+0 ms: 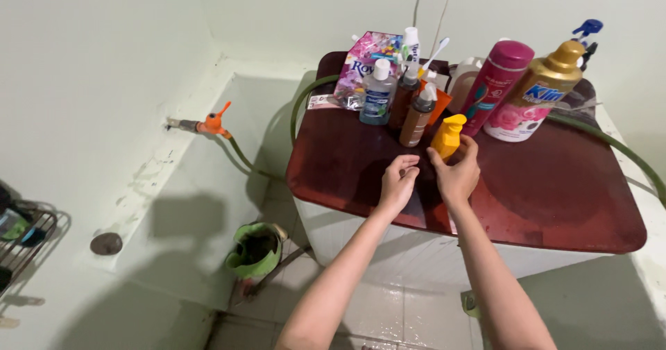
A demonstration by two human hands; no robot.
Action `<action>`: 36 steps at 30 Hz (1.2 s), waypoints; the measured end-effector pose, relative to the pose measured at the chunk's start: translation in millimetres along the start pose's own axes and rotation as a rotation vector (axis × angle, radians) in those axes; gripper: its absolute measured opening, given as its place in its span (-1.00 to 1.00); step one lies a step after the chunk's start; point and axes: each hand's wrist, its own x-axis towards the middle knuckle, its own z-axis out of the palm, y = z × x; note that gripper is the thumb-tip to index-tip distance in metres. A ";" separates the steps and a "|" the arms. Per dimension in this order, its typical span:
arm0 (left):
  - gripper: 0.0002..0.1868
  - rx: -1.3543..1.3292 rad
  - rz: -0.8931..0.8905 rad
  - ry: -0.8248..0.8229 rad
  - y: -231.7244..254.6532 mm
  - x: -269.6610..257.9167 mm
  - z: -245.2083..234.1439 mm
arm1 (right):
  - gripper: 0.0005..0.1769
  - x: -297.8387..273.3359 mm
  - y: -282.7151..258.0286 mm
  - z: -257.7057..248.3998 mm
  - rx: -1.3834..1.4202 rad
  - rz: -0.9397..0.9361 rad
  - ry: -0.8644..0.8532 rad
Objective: The person organizes toiletries by moving them from a cluttered sink counter onto a wall-mounted metal rack. They place bottles, tubes, a razor, toothbrushes, and a plastic cup onto the rack one by one.
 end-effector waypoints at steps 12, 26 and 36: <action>-0.59 0.003 -0.030 -0.033 -2.6 0.2 -27.1 | -0.70 1.3 29.9 -4.7 0.687 0.161 -0.189; -0.59 -0.127 0.051 -0.095 46.4 -36.6 -70.8 | -0.58 -18.8 -29.4 2.3 0.759 0.049 -0.567; -0.57 -0.195 0.051 0.106 80.1 -71.3 -192.6 | -0.61 -57.0 -120.2 89.3 0.837 0.030 -0.865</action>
